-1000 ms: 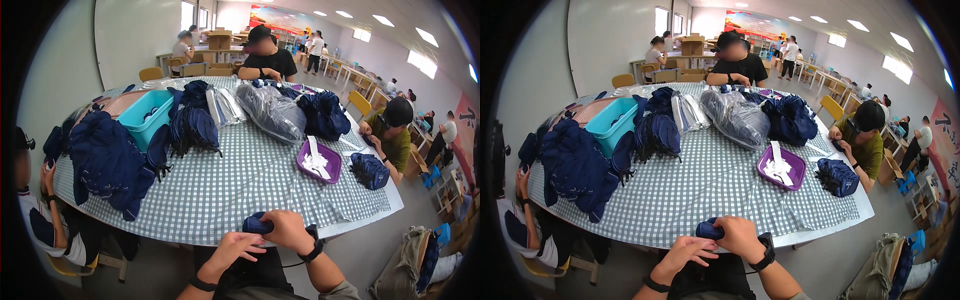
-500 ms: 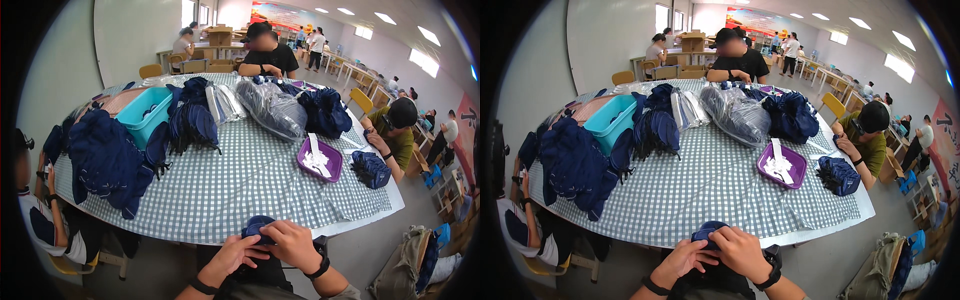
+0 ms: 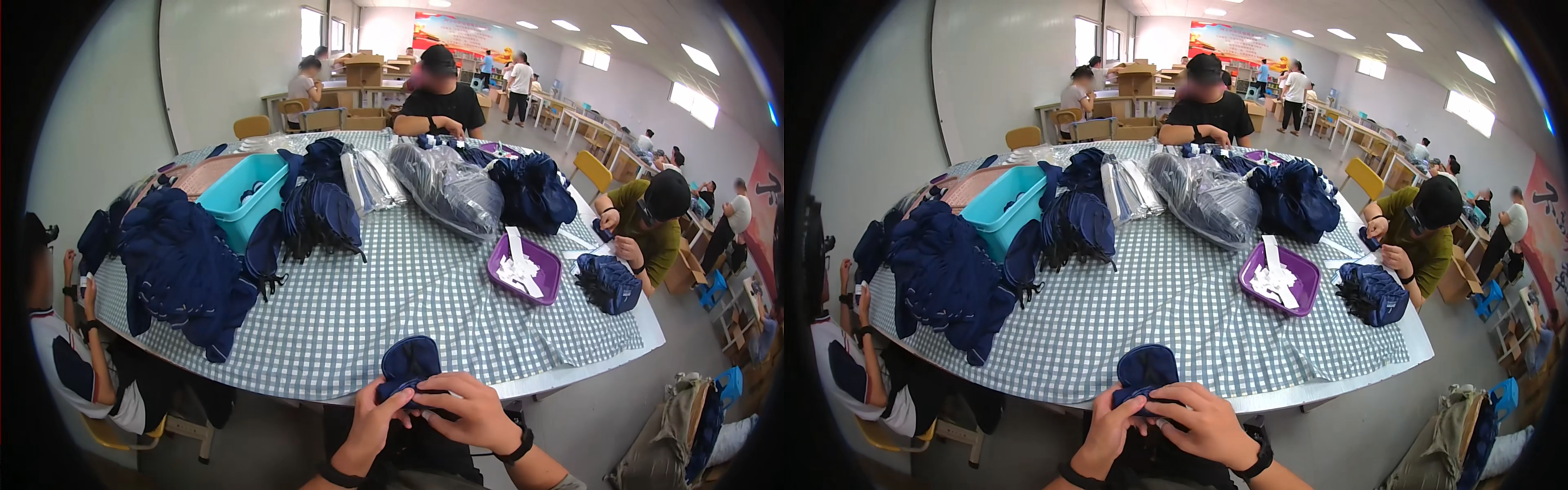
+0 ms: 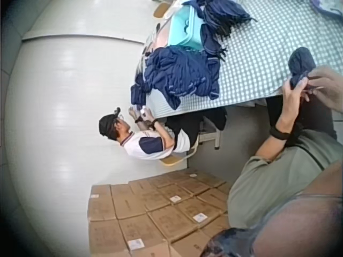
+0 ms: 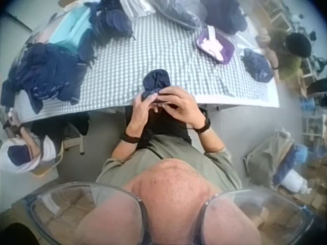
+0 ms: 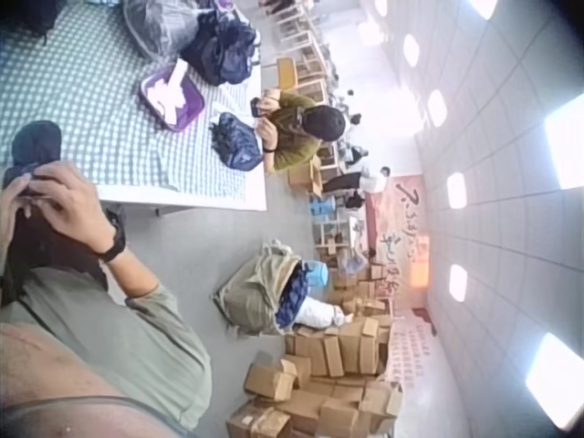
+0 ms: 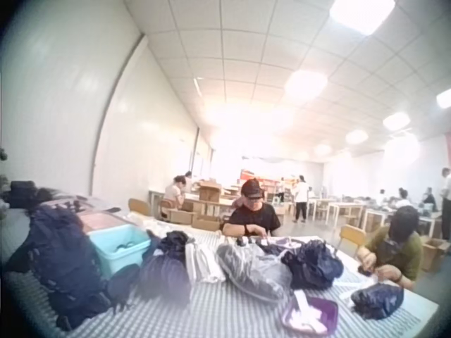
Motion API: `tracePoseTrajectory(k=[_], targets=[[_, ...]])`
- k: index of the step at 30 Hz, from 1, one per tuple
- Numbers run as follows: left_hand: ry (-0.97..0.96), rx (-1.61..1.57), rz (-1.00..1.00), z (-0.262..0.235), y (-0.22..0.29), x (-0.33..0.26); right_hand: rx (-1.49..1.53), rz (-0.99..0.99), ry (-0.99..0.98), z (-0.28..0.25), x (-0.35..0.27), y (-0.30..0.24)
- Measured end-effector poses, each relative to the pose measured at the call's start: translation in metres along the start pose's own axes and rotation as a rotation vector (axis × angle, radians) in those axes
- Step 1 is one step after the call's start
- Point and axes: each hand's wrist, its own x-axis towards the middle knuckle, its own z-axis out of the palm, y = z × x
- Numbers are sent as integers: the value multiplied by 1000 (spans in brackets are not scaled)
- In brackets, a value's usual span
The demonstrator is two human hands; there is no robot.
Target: Applying adhesive labels to folded blue socks in a manufacturing workshop.
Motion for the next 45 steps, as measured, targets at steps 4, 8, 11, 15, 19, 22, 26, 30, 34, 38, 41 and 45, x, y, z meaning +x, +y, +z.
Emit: tracePoseTrajectory(k=[4, 8, 11, 15, 19, 22, 26, 30, 34, 38, 41, 45], targets=[[-28, 128, 222, 13, 8, -11, 206, 127, 118, -11, -7, 3], [-37, 355, 247, 12, 5, -13, 909, 675, 31, 6, -16, 1], [-51, 328, 316, 15, 0, -18, 1063, 751, 79, 13, -16, 5], [-78, 317, 401, 16, -3, -18, 910, 651, 17, 15, -16, 3], [-87, 358, 375, 15, 2, -18, 927, 680, 119, 17, -22, 3], [-96, 381, 342, 16, 9, -20, 919, 633, 137, 16, -24, 2], [-209, 425, 321, 7, 20, -22, 901, 539, 129, 14, -26, -5], [-316, 186, 198, -9, 20, -23, 957, 549, 160, 11, -18, -14], [-253, 101, 97, -10, 20, -23, 851, 507, 155, 18, -22, -6], [-141, 181, 205, -2, 21, -25, 799, 513, 186, 21, -21, -8], [-125, 279, 282, 4, 24, -28, 744, 489, 175, 17, -21, -8], [-123, 347, 303, 5, 23, -29, 644, 448, 92, 14, -25, 0]])
